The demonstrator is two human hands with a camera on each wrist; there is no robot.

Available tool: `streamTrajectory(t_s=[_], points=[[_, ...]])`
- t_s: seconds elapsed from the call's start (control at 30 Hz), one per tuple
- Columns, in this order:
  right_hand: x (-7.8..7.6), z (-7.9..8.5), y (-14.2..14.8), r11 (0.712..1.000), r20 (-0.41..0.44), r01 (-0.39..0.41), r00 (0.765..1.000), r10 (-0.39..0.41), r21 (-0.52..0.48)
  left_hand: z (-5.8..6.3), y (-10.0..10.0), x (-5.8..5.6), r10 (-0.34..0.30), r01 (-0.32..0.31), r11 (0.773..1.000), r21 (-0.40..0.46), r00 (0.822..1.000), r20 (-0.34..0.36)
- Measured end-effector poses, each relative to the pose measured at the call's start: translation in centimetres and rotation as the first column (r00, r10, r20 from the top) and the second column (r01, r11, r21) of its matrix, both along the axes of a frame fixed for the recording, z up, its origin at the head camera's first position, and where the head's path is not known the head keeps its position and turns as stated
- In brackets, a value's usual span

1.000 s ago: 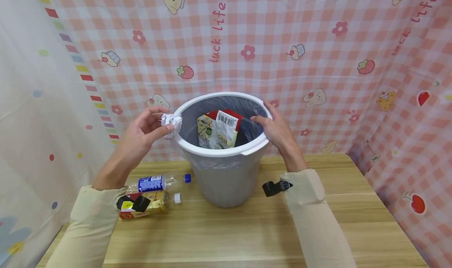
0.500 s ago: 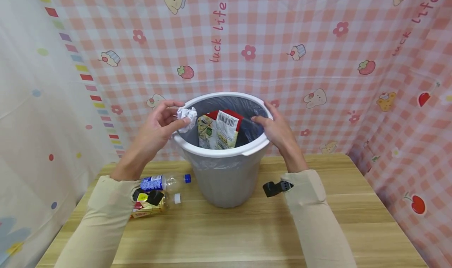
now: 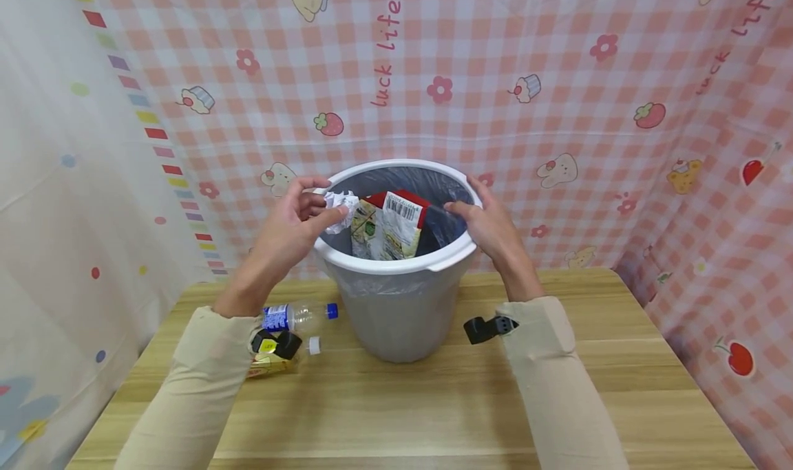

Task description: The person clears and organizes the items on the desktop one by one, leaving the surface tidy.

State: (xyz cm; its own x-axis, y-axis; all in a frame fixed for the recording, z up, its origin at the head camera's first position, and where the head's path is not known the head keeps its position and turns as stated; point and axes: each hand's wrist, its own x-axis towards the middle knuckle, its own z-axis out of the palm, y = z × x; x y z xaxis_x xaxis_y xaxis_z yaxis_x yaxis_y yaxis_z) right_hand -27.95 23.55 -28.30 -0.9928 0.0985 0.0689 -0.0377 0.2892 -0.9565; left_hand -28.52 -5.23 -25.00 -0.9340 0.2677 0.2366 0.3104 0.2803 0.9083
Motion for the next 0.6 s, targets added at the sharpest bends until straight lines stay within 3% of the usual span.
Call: streamTrajectory(t_s=[0.27, 0.6], points=[[-0.12, -0.04, -0.02, 1.000, 0.001, -0.004, 1.000, 0.004, -0.006, -0.41, 0.37, 0.31, 0.013, -0.014, 1.000, -0.014, 0.999, -0.051], [-0.04, -0.05, -0.01, 1.000, -0.001, -0.004, 1.000, 0.004, 0.005, -0.64, 0.55, 0.33, 0.026, -0.028, 0.999, -0.026, 0.998, -0.062]])
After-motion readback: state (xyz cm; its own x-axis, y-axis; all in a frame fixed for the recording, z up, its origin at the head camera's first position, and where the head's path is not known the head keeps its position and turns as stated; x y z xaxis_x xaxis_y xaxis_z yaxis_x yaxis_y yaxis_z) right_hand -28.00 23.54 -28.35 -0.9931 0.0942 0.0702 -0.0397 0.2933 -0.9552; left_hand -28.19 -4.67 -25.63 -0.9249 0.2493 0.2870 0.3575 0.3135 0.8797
